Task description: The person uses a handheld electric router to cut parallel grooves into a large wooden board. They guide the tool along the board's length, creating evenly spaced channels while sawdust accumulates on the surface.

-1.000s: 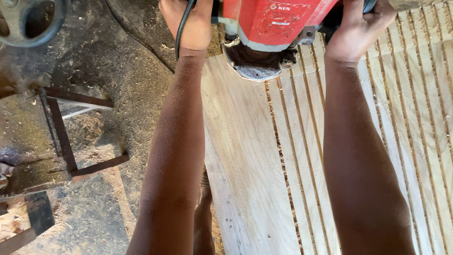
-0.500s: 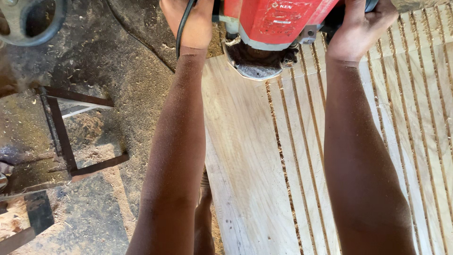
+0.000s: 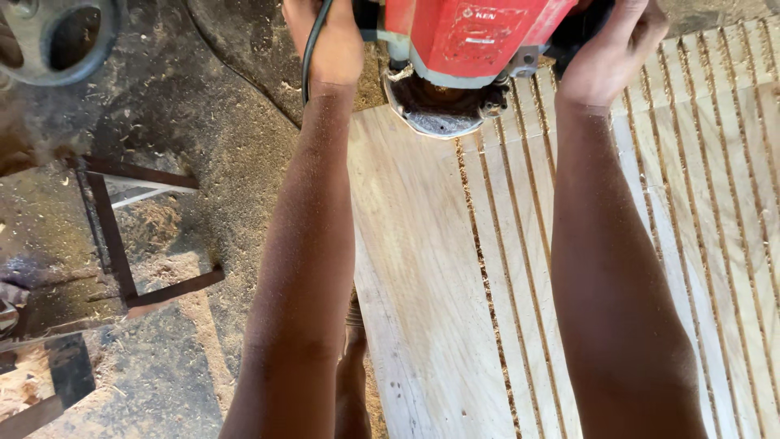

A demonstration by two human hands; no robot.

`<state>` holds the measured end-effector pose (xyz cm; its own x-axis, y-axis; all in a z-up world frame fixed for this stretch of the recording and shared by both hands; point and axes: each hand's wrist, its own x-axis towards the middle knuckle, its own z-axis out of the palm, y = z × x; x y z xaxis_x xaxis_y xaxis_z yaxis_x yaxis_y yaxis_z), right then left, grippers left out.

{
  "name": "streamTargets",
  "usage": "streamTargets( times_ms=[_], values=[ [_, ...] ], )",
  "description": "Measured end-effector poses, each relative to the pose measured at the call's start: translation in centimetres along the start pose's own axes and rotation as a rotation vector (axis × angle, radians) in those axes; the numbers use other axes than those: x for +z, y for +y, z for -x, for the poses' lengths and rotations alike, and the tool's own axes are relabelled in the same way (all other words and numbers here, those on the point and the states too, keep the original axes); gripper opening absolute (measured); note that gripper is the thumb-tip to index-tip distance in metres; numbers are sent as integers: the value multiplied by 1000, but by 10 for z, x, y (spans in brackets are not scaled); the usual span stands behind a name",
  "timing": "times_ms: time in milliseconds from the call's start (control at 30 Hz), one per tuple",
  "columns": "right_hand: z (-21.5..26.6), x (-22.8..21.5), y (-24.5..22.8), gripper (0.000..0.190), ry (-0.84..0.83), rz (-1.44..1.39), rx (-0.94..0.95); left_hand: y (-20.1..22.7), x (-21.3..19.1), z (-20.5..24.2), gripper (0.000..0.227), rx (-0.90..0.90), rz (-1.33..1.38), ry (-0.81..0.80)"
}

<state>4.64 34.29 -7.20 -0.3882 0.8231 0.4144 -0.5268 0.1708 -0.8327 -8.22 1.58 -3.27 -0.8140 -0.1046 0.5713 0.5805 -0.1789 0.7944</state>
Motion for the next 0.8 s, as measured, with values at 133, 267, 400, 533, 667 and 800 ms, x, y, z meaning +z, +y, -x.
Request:
streamTargets(
  times_ms=[133, 267, 400, 533, 667, 800],
  values=[
    [2, 6, -14, 49, 20, 66, -10, 24, 1, 0, 29, 29, -165, -7],
    [13, 6, -34, 46, -84, 15, -41, 40, -1, 6, 43, 34, -169, -40],
    [25, -1, -55, 54, -206, 38, -31, 51, -2, 14, 48, 10, -207, -49],
    [36, -8, -68, 50, -108, 68, -13, 62, -4, 30, 50, 18, -165, -70],
    [53, -23, -81, 49, -99, 84, 15, 75, -6, 45, 51, 21, -214, -66],
    [69, -38, -100, 56, -147, 229, 1, 93, -9, 64, 49, -24, -224, -68]
  ],
)
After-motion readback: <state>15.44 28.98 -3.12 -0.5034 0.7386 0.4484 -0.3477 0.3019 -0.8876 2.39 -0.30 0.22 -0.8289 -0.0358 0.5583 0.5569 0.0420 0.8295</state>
